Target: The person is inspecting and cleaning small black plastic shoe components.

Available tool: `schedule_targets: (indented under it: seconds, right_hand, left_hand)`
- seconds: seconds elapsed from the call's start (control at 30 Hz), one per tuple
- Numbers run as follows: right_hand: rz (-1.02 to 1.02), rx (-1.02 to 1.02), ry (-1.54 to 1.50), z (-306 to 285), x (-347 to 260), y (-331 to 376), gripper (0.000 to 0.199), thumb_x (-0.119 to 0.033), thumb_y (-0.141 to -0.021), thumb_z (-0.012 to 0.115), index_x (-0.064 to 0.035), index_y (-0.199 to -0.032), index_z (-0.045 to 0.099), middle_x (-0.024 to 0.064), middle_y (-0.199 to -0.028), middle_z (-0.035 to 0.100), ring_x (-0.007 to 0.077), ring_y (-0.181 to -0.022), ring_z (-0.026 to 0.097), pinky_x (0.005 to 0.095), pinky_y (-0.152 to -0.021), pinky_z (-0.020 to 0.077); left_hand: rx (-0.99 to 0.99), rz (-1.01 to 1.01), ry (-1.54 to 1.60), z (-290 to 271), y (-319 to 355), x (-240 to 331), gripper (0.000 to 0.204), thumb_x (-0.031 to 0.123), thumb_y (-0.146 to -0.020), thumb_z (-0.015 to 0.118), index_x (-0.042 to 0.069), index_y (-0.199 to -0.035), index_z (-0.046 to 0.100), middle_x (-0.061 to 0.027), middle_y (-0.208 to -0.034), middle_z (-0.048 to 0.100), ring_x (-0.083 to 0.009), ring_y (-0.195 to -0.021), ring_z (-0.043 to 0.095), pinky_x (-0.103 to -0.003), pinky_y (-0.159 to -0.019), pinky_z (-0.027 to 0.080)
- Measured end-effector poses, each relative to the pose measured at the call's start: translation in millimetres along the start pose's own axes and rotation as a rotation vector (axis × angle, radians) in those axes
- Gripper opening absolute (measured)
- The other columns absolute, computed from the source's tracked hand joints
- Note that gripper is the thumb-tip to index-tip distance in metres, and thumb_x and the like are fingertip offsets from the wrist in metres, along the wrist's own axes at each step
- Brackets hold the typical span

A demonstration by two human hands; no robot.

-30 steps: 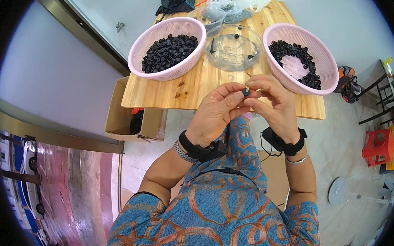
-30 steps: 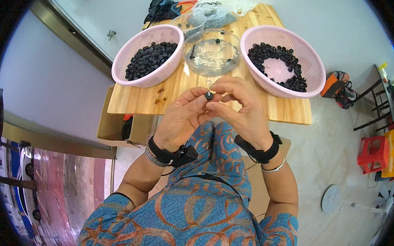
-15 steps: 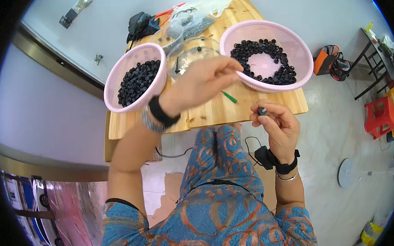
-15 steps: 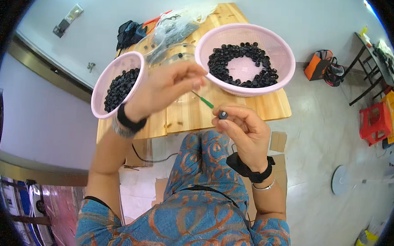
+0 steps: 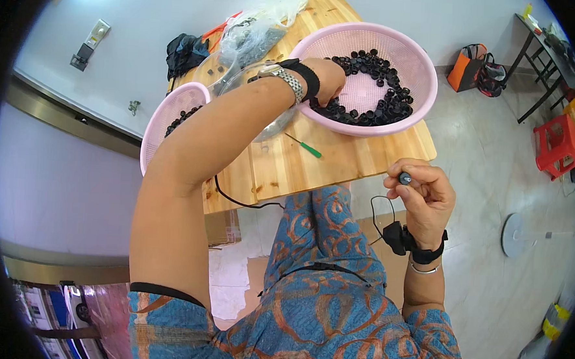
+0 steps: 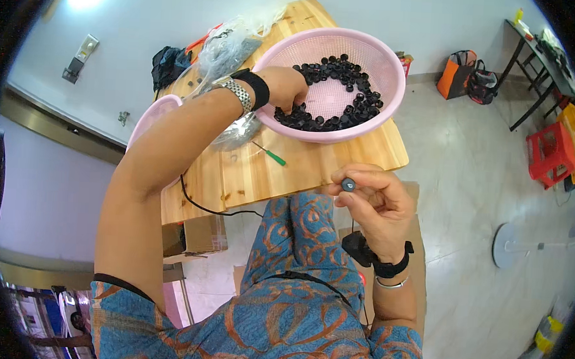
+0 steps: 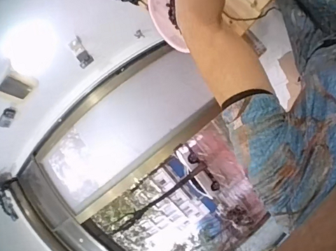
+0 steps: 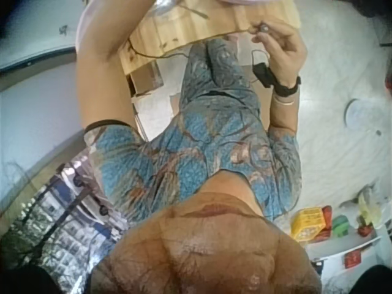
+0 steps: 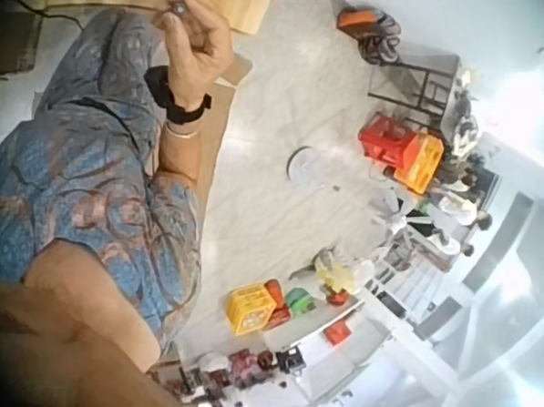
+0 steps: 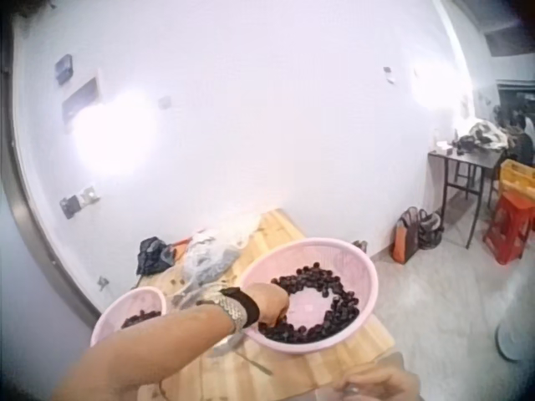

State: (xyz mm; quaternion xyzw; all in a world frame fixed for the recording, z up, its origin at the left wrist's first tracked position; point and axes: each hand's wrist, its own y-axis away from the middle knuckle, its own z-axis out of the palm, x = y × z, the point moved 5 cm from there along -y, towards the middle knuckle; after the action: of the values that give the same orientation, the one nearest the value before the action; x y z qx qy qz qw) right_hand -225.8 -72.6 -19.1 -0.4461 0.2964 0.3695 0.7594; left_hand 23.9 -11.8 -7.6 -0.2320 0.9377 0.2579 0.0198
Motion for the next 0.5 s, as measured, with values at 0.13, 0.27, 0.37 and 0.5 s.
schedule_targets:
  seconds: [0.13, 0.27, 0.37, 0.5]
  right_hand:
    - [-0.041, 0.002, 0.017, -11, -1, 0, 0.026, 0.012, -0.076, 0.057, 0.0034, -0.1, 0.052, 0.0194, -0.1, 0.057, 0.0198, -0.081, 0.062, 0.0261, -0.066, 0.0526]
    - [-0.041, 0.01, -0.01, -12, 1, -2, 0.027, 0.012, -0.075, 0.059, 0.0033, -0.1, 0.052, 0.0196, -0.101, 0.057, 0.0189, -0.079, 0.062, 0.0254, -0.065, 0.0521]
    - [-0.016, 0.075, -0.042, -12, -1, -1, 0.026, 0.012, -0.075, 0.059, 0.0035, -0.099, 0.052, 0.0186, -0.097, 0.059, 0.0171, -0.076, 0.062, 0.024, -0.063, 0.0513]
    - [0.018, 0.116, -0.006, -15, 2, 2, 0.025, 0.011, -0.075, 0.06, 0.0035, -0.097, 0.053, 0.016, -0.089, 0.061, 0.0145, -0.07, 0.062, 0.0225, -0.062, 0.0505]
  left_hand:
    - [0.06, -0.033, -0.053, 13, -6, -5, 0.023, 0.011, -0.06, 0.071, 0.01, -0.082, 0.065, -0.0099, -0.079, 0.064, -0.0269, -0.08, 0.061, -0.038, -0.069, 0.047]
    - [0.254, -0.009, 0.035, 4, 7, -3, 0.017, 0.006, -0.063, 0.063, 0.006, -0.079, 0.062, -0.0133, -0.077, 0.062, -0.0302, -0.079, 0.06, -0.039, -0.068, 0.046]
    - [0.542, 0.022, 0.111, -11, 32, 10, 0.018, 0.001, -0.066, 0.055, 0.003, -0.083, 0.061, -0.0151, -0.075, 0.06, -0.0325, -0.078, 0.058, -0.041, -0.07, 0.045]
    - [0.825, 0.131, 0.084, -22, 75, 34, 0.015, 0.003, -0.07, 0.055, 0.003, -0.084, 0.06, -0.0128, -0.082, 0.057, -0.0301, -0.082, 0.056, -0.039, -0.071, 0.045]
